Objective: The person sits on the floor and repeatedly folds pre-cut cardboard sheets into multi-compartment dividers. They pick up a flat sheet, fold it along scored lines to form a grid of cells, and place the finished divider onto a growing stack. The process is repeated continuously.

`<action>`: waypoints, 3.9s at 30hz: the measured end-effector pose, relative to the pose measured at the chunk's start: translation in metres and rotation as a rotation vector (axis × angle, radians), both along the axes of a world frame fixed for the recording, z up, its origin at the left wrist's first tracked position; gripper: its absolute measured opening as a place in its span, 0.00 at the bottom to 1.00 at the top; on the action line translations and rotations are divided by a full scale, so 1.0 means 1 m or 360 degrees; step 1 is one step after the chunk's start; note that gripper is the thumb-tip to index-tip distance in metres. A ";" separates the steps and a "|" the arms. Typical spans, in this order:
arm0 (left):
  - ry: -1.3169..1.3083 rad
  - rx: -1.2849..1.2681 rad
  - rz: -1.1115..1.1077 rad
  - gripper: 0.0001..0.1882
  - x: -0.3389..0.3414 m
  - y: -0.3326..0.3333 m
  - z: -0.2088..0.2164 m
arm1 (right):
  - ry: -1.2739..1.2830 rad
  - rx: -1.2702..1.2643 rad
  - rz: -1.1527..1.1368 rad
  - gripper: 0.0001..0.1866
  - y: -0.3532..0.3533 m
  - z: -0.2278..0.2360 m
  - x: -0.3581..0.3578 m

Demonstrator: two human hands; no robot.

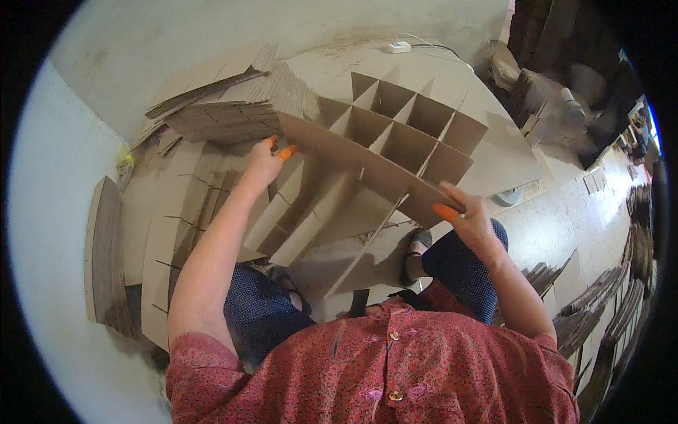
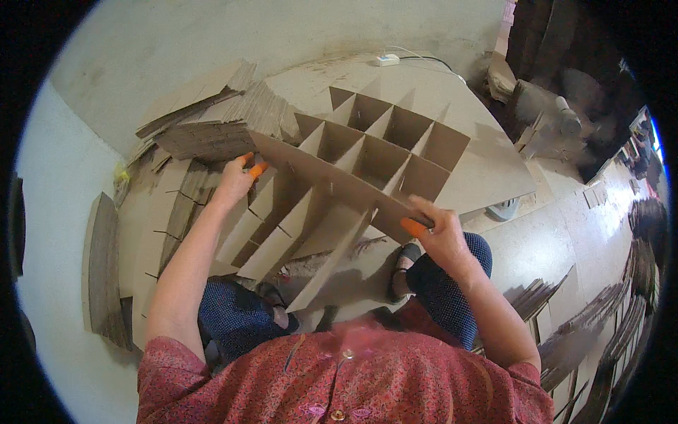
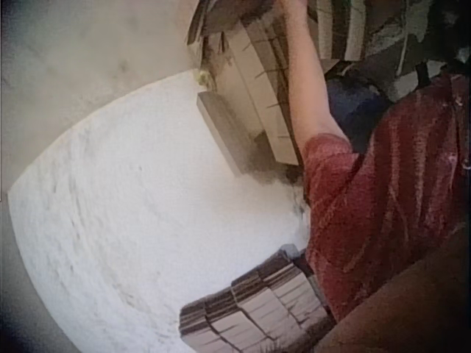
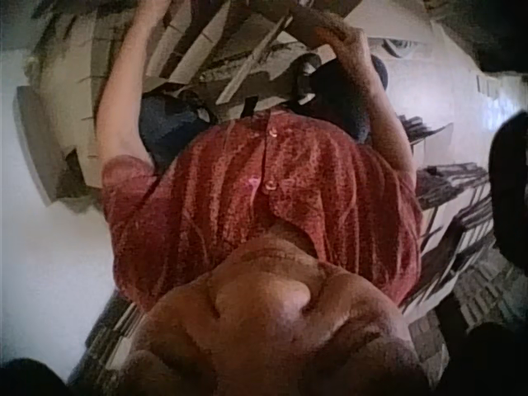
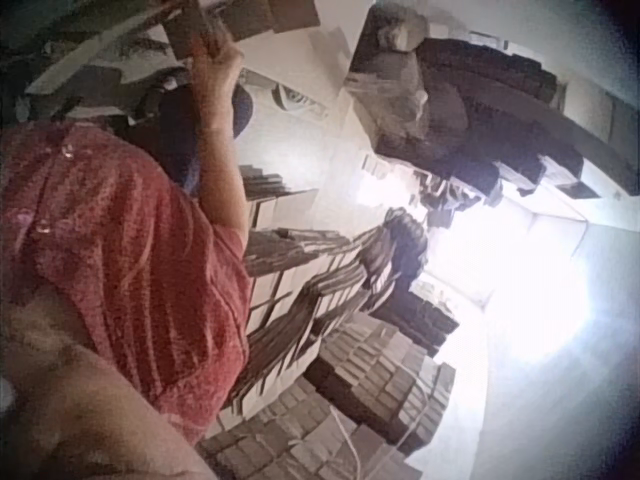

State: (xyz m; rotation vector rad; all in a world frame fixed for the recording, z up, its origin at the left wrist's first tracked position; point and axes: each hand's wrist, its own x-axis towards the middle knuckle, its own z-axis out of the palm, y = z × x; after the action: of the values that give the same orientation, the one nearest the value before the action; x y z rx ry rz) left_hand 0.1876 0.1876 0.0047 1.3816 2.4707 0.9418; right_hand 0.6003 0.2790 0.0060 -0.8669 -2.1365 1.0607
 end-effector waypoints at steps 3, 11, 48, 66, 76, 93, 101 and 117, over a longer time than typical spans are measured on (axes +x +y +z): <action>0.0186 0.0073 -0.0285 0.24 0.030 -0.015 0.014 | -0.0079 0.0550 0.0064 0.33 0.002 0.022 -0.002; 0.0239 -0.0356 -0.0259 0.15 0.062 -0.030 0.039 | -0.0573 0.0921 0.0452 0.34 0.008 0.044 -0.013; -0.0537 0.1187 -0.0319 0.25 0.008 -0.040 0.051 | 0.0457 0.0140 0.0037 0.11 -0.052 0.060 -0.038; -0.0825 0.0181 -0.0167 0.17 -0.033 -0.029 -0.056 | 0.0003 -0.0092 0.0049 0.08 -0.058 -0.046 -0.038; -0.1004 0.0304 -0.0102 0.31 0.007 -0.083 -0.031 | -0.0313 0.1064 0.0045 0.35 -0.053 0.024 -0.036; -0.1471 0.0391 -0.0727 0.44 0.100 -0.072 -0.030 | -0.0622 -0.0183 -0.0026 0.45 0.008 0.020 -0.057; -0.1977 0.0211 -0.1202 0.50 0.212 -0.044 -0.045 | 0.0174 -0.0592 -0.0099 0.22 -0.038 -0.002 -0.057; -0.1240 0.0230 -0.0824 0.20 0.161 -0.102 -0.057 | -0.0452 0.1422 -0.1823 0.31 -0.102 0.071 0.221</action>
State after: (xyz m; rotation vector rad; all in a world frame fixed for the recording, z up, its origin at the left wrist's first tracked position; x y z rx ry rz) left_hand 0.3488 0.0859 -0.0520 1.2601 1.4196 1.2274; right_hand 0.8214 0.1772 0.0774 -1.4568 -1.5388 -0.5668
